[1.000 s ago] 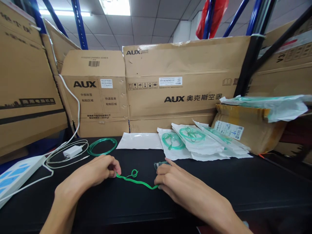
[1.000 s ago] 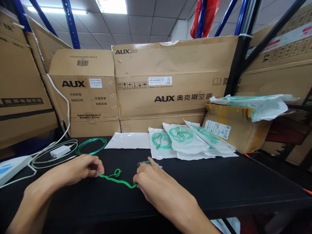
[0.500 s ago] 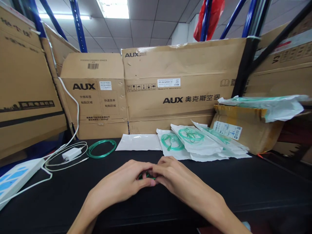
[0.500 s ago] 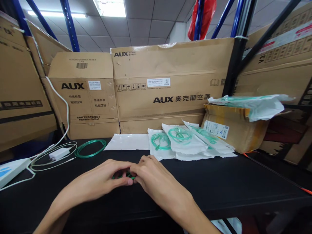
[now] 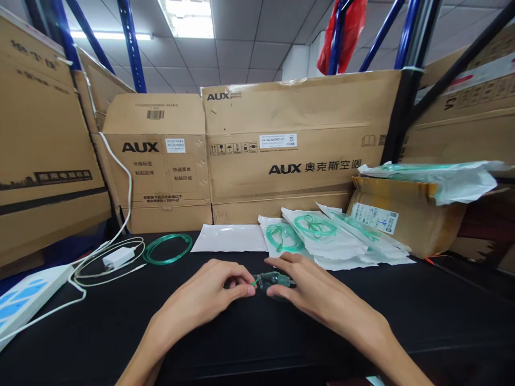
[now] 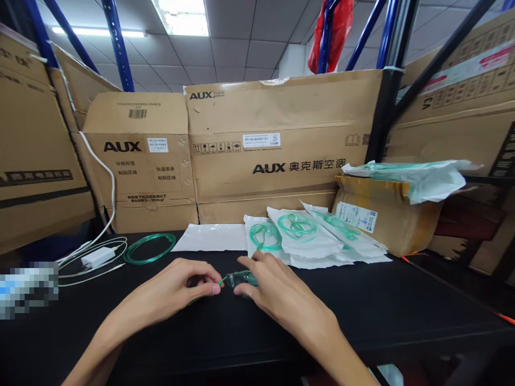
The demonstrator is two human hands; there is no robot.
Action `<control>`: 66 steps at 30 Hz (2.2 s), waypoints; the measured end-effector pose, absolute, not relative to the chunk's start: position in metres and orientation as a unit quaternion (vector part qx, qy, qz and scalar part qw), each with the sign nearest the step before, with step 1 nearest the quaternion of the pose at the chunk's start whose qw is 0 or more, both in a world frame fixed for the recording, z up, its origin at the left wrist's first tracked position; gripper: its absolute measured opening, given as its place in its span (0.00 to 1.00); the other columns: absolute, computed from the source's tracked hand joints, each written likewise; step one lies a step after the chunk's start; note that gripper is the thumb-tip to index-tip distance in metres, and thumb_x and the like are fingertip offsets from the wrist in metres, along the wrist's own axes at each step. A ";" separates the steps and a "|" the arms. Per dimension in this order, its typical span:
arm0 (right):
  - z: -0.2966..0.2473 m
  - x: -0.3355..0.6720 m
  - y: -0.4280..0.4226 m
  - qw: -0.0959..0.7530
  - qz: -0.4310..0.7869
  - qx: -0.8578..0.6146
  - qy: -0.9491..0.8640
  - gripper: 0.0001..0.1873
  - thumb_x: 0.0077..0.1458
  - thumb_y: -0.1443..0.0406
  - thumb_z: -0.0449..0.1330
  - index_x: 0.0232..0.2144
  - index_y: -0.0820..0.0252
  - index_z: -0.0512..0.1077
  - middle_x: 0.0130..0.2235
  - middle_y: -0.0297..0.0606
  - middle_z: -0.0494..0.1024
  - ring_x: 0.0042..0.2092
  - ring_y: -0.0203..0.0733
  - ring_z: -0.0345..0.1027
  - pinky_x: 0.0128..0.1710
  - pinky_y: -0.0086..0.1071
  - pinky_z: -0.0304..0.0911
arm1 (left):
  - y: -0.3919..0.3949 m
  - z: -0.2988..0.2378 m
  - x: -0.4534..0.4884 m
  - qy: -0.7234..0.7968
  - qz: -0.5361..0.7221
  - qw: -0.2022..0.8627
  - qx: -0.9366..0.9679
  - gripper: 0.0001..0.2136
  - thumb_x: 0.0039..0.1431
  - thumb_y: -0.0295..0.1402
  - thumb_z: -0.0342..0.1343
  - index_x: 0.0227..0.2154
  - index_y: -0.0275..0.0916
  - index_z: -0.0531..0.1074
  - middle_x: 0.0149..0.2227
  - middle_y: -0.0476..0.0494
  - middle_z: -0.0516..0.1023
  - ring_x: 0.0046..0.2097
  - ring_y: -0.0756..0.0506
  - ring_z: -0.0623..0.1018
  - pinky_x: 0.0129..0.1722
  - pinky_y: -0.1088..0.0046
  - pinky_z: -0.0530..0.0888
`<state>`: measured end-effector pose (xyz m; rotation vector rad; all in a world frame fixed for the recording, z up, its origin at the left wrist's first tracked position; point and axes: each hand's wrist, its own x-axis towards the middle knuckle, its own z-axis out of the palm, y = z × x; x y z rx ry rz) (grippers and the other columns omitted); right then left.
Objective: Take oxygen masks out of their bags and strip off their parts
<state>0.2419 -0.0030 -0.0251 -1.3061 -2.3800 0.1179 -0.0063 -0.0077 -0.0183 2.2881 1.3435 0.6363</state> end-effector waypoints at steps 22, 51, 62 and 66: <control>-0.003 0.231 0.004 0.457 0.400 -0.338 -0.719 0.19 0.62 0.57 0.65 0.52 0.54 0.68 0.38 0.32 0.79 0.38 0.40 0.79 0.45 0.36 0.71 | -0.013 -0.003 0.000 0.427 0.368 0.136 0.815 0.10 0.69 0.38 0.59 0.47 0.50 0.84 0.36 0.52 0.82 0.32 0.48 0.73 0.33 0.72 0.66; -0.008 0.221 0.004 0.450 0.365 -0.368 -0.727 0.21 0.62 0.53 0.64 0.53 0.53 0.69 0.42 0.36 0.80 0.42 0.44 0.79 0.48 0.42 0.69 | -0.013 -0.005 -0.004 0.425 0.376 0.108 0.817 0.07 0.69 0.36 0.59 0.41 0.50 0.83 0.35 0.56 0.80 0.32 0.49 0.71 0.34 0.73 0.64; -0.010 0.217 0.005 0.437 0.382 -0.352 -0.734 0.23 0.61 0.49 0.63 0.52 0.53 0.69 0.38 0.35 0.80 0.43 0.47 0.78 0.50 0.44 0.71 | -0.009 -0.002 -0.003 0.392 0.401 0.241 0.792 0.10 0.68 0.42 0.60 0.43 0.49 0.85 0.34 0.51 0.79 0.36 0.46 0.74 0.37 0.73 0.66; -0.013 0.213 0.005 0.445 0.342 -0.358 -0.746 0.21 0.61 0.49 0.63 0.50 0.54 0.73 0.40 0.38 0.80 0.46 0.50 0.77 0.49 0.44 0.73 | -0.008 -0.004 -0.002 0.384 0.393 0.290 0.783 0.16 0.67 0.47 0.58 0.37 0.43 0.85 0.33 0.49 0.77 0.36 0.45 0.72 0.37 0.72 0.65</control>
